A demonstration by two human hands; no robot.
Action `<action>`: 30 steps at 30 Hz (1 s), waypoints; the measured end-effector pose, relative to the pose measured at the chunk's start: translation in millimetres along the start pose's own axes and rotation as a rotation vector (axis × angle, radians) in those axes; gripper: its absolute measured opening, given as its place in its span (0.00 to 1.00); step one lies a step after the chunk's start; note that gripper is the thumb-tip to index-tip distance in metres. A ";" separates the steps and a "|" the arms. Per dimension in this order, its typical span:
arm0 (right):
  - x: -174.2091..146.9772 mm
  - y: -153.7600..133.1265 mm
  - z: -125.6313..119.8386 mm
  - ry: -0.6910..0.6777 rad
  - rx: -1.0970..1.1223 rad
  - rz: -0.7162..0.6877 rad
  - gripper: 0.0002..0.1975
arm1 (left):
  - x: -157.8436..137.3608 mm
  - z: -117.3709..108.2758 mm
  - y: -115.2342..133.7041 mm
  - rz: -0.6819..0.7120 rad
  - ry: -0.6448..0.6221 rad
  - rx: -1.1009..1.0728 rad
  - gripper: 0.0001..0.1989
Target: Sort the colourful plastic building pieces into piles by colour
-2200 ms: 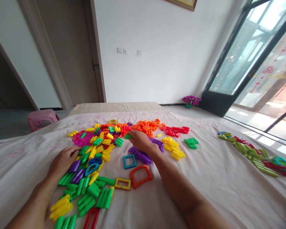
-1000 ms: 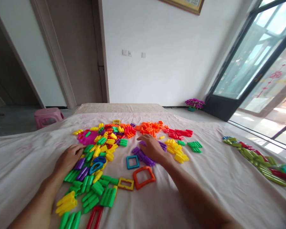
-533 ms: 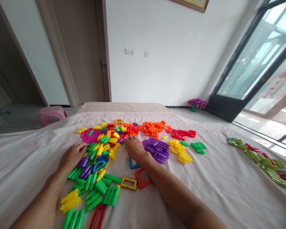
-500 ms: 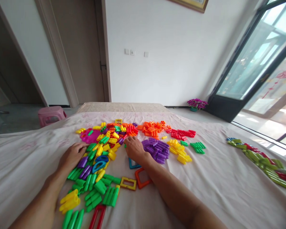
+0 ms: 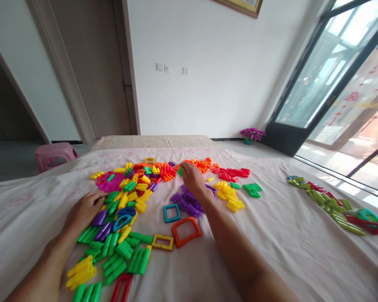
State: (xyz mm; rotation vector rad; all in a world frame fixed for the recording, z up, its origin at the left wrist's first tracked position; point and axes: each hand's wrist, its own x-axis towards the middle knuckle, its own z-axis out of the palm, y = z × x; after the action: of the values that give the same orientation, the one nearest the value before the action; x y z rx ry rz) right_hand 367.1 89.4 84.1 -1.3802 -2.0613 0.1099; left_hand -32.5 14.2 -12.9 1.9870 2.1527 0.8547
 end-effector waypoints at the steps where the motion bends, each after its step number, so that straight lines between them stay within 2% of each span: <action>1: 3.3 9.3 -8.8 0.036 -0.012 0.051 0.17 | 0.2 0.3 -0.6 0.003 -0.002 -0.002 0.23; 6: 9.0 56.6 -49.3 0.140 -0.149 0.306 0.19 | 1.6 1.5 -3.5 -0.001 0.000 0.014 0.22; 11: 1.1 90.4 -76.3 0.094 -0.242 0.547 0.19 | 0.8 2.3 -5.2 0.004 -0.007 0.016 0.22; 14: -5.2 104.3 -86.6 0.087 -0.278 0.642 0.19 | 0.2 2.5 -5.7 0.003 -0.016 0.005 0.23; 18: -11.7 114.6 -94.4 -0.017 -0.337 0.749 0.19 | 0.1 2.0 -5.5 -0.003 -0.027 0.003 0.23; 20: -12.8 113.5 -96.2 -0.031 -0.366 0.748 0.19 | 0.2 1.8 -5.1 -0.009 -0.025 0.008 0.23; 24: -8.3 95.5 -94.0 0.046 -0.313 0.639 0.19 | -0.1 1.8 -4.9 0.013 -0.019 0.016 0.23; 27: -1.8 70.0 -85.1 0.064 -0.226 0.489 0.18 | -0.8 1.6 -4.4 0.024 -0.017 0.024 0.23; 30: 1.6 38.3 -69.6 0.022 -0.139 0.266 0.16 | -1.0 0.8 -3.0 0.023 -0.013 0.028 0.23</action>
State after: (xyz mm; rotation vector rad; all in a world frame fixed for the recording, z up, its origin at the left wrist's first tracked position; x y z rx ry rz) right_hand 435.8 88.6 124.1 -1.7289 -1.8878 0.0640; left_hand -34.7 13.6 -15.3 2.0281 2.1502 0.8170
